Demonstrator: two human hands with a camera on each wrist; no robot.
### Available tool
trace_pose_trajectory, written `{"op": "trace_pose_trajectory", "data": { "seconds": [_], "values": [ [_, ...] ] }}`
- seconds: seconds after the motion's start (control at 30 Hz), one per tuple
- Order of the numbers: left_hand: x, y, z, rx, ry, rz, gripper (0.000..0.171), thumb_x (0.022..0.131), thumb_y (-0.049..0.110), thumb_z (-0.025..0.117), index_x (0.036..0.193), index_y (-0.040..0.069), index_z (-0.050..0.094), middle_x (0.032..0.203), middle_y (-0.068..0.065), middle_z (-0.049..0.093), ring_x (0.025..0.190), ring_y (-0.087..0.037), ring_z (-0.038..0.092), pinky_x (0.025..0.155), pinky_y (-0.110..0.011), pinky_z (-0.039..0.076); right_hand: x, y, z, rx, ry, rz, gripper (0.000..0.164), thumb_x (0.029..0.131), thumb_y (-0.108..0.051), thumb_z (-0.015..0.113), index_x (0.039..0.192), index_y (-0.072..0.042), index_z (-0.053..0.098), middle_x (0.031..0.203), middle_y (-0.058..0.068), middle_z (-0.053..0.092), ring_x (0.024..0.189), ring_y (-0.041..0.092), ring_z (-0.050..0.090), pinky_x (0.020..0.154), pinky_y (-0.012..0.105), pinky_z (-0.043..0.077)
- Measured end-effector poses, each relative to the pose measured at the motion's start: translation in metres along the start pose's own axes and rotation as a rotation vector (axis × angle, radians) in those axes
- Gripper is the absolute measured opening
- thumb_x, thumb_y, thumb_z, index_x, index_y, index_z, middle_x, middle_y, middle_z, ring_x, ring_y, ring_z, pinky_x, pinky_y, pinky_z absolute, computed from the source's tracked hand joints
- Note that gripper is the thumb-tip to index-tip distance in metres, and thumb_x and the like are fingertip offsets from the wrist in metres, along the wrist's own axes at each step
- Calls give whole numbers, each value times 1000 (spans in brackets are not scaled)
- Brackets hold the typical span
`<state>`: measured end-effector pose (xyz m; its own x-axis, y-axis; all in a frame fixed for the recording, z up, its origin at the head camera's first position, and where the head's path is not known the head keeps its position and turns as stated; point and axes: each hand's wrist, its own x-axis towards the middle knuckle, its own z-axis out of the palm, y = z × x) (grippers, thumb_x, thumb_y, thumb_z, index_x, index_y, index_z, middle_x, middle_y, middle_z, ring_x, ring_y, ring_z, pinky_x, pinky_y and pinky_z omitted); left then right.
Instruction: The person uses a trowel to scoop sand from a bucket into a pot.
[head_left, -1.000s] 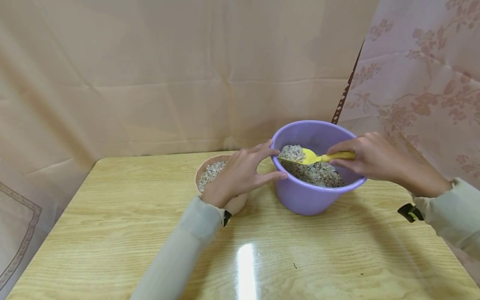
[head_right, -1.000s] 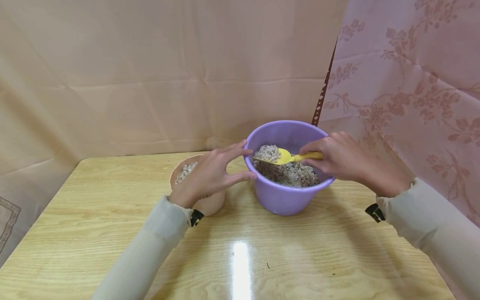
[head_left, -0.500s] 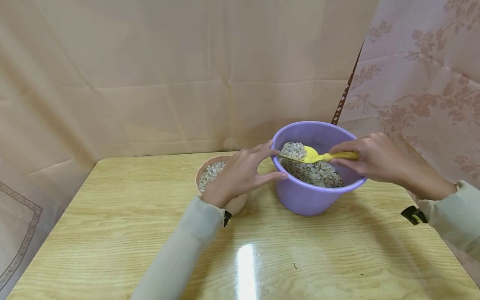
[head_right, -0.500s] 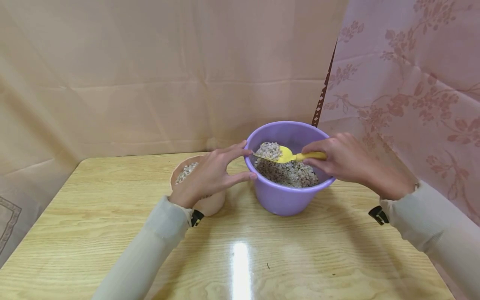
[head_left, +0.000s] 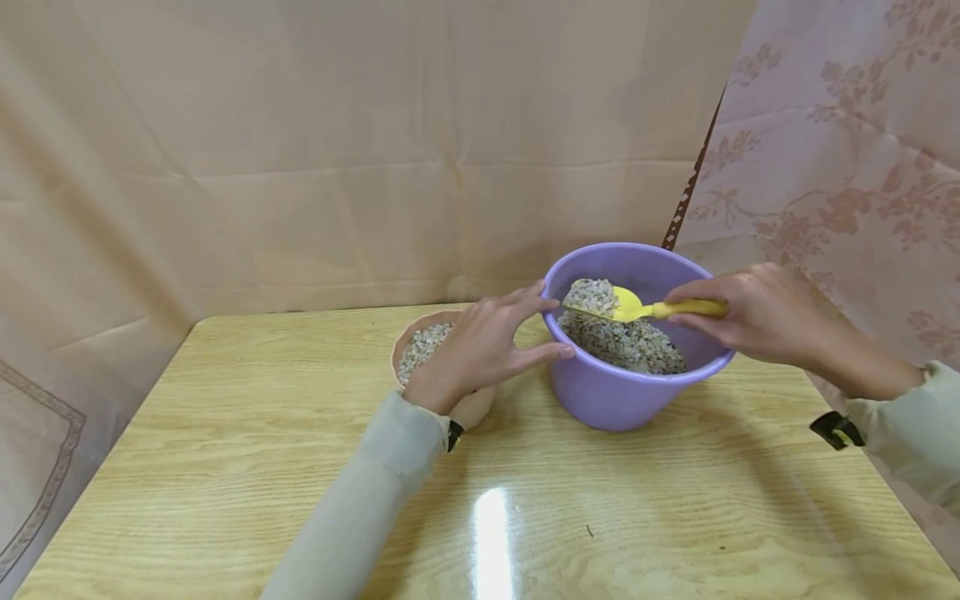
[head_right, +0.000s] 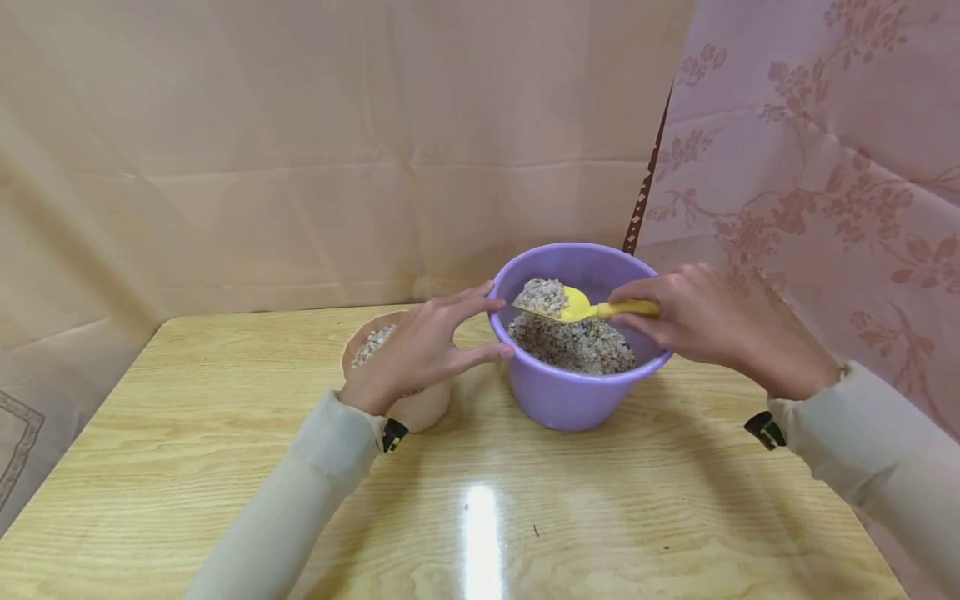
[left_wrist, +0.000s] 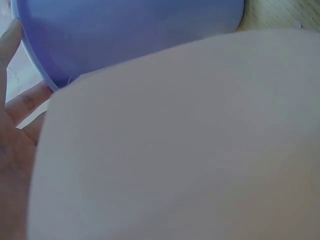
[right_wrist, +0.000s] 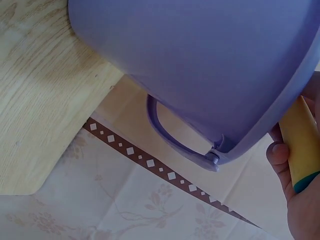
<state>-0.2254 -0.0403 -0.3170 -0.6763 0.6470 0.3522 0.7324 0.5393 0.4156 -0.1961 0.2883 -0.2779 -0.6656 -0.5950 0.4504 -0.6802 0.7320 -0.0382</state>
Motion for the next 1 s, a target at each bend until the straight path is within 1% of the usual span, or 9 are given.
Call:
{"op": "trace_pose_trajectory", "data": {
  "seconds": [0.23,0.4,0.5,0.57,0.63,0.67,0.8,0.87,1.0],
  "values": [
    [-1,0,0,2,-4,-17,60,88,60,67,133,22,63,152,-4,47,108,-20,67,96,-38,49,1,0,-3,30,14,-16,28,70,-12,88,96,-17,81,81,-5,76,49,-9,48,41,14,36],
    [-2,1,1,12,-9,-23,62,88,61,65,136,21,62,153,-3,45,106,-19,68,98,-39,49,2,2,-3,54,43,-49,27,69,-10,88,94,-14,81,79,-3,76,50,-10,51,42,13,37],
    [-2,1,1,18,-13,-24,63,89,61,65,136,21,61,153,-4,44,110,-21,67,100,-40,48,3,4,-3,88,71,-73,19,81,-27,83,93,-12,81,79,-1,76,50,-9,51,41,12,36],
    [-2,2,0,19,-19,-28,63,89,62,64,137,21,61,154,-4,43,116,-22,64,101,-41,47,3,6,-3,114,87,-93,33,89,-43,73,93,-10,81,79,0,76,51,-8,53,41,12,37],
    [-2,1,0,16,-26,-34,63,89,63,64,137,22,60,154,-4,43,120,-22,62,102,-41,46,3,7,-4,133,95,-105,46,93,-52,64,92,-9,80,79,2,76,51,-8,54,41,12,37],
    [-2,1,0,13,-28,-38,64,88,63,64,137,22,60,155,-3,42,122,-22,61,103,-42,46,3,7,-5,136,94,-105,46,93,-51,64,93,-9,80,79,2,76,51,-8,55,41,12,37],
    [-1,2,-2,-5,-38,-52,65,88,65,63,138,23,60,155,-2,41,128,-22,56,106,-44,43,3,8,-10,136,73,-91,24,85,-30,80,94,-8,80,79,4,76,51,-9,55,42,11,39],
    [-1,2,-3,-18,-42,-57,65,88,65,63,138,23,59,155,-1,42,129,-22,55,107,-45,42,3,8,-13,129,69,-88,22,83,-27,82,94,-8,80,78,4,76,50,-9,53,41,11,39],
    [-2,3,-5,-25,-37,-63,66,89,65,61,140,23,58,155,0,43,133,-20,51,108,-43,41,5,8,-18,120,72,-103,36,91,-44,71,93,-9,80,76,3,75,47,-11,47,39,12,34]
  ]
}}
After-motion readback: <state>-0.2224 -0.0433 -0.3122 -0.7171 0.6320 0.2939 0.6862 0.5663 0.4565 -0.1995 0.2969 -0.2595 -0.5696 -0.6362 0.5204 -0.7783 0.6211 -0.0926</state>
